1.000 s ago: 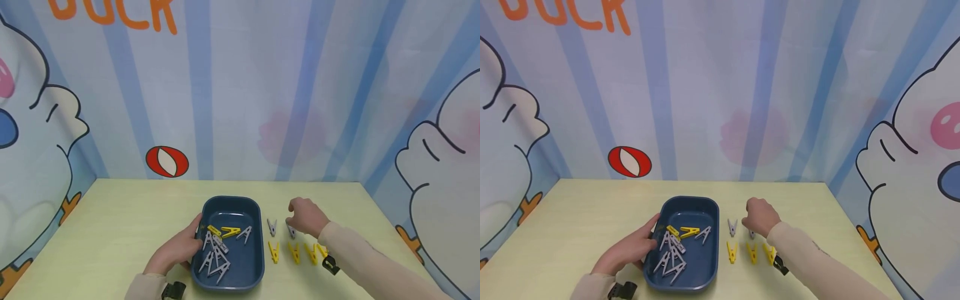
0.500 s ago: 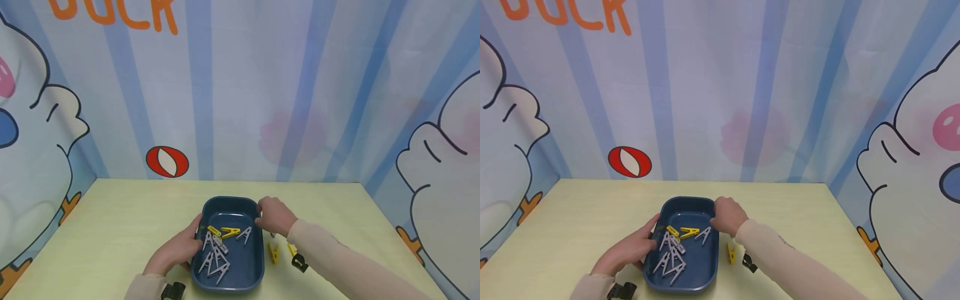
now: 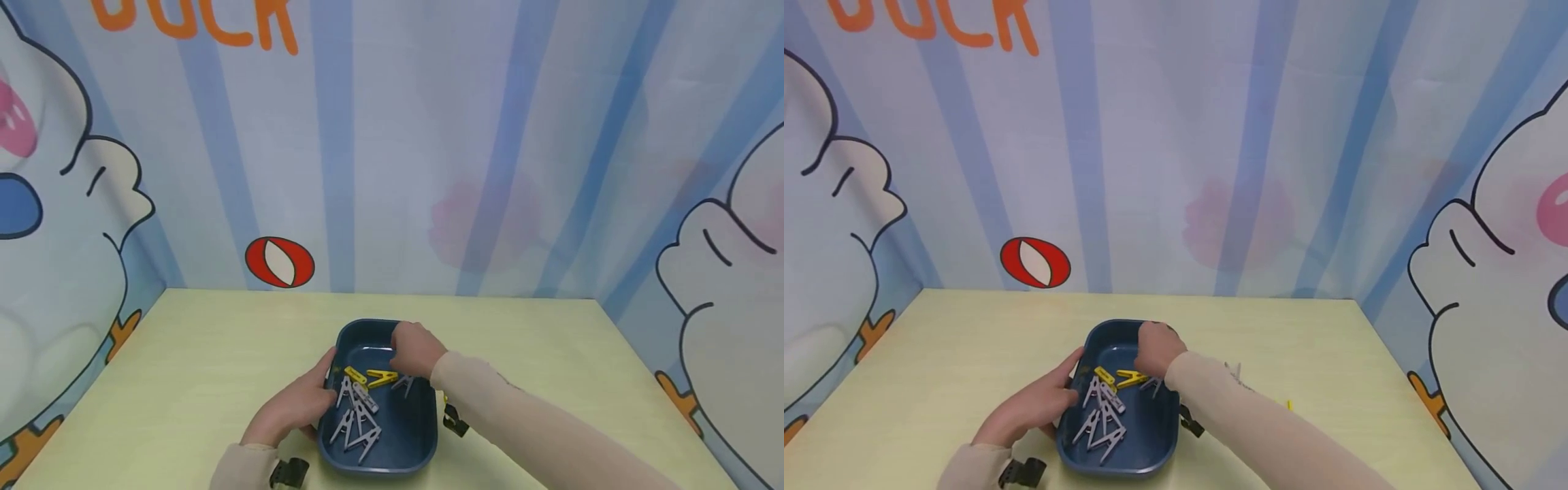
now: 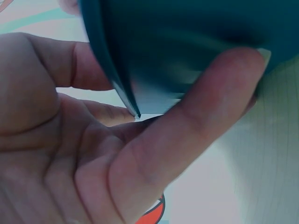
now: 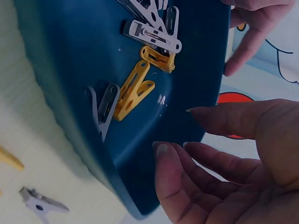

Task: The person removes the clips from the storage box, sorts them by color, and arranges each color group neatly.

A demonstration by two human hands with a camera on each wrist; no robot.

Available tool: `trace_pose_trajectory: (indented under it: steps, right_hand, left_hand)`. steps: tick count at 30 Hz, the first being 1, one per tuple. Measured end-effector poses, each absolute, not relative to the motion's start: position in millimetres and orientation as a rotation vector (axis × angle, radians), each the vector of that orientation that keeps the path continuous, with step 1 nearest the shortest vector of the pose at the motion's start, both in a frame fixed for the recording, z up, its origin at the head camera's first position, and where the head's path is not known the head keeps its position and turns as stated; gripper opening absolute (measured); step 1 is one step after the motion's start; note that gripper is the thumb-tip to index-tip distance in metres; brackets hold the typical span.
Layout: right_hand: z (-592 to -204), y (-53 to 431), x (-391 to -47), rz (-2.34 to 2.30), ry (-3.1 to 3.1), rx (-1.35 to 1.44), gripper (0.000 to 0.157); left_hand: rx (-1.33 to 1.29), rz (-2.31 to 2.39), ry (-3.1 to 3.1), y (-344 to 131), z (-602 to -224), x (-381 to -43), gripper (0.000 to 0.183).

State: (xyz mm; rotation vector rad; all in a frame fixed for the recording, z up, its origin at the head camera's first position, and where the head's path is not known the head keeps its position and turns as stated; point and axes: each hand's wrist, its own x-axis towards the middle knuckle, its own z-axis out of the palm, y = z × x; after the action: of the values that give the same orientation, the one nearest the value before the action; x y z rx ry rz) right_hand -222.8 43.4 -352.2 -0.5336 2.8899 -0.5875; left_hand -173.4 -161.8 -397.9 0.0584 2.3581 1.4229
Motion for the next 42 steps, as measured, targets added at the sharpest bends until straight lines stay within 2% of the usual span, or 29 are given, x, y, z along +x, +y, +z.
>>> trace_pose_trajectory:
  steps: [5,8,11,13,24,42]
  right_hand:
    - [-363,31,-229,-0.562,2.862,-0.565,0.043]
    - [-370,24,-234,-0.533,2.845,-0.543,0.038]
    - [-376,18,-238,-0.479,2.841,-0.54,0.016]
    - [-380,15,-240,-0.445,2.843,-0.548,0.009]
    - [-399,6,-244,-0.378,2.846,-0.585,0.02]
    - [-399,4,-239,-0.404,2.849,-0.534,0.016]
  left_hand:
    - [0.052,1.418,2.361,-162,-400,-174,0.078]
    - [0.055,1.417,2.357,-163,-400,-174,0.078]
    - [0.06,1.418,2.354,-163,-400,-175,0.079]
    - [0.066,1.418,2.354,-163,-399,-175,0.079]
    - [0.088,1.416,2.354,-161,-396,-174,0.078]
    - [0.085,1.408,2.355,-164,-397,-174,0.079]
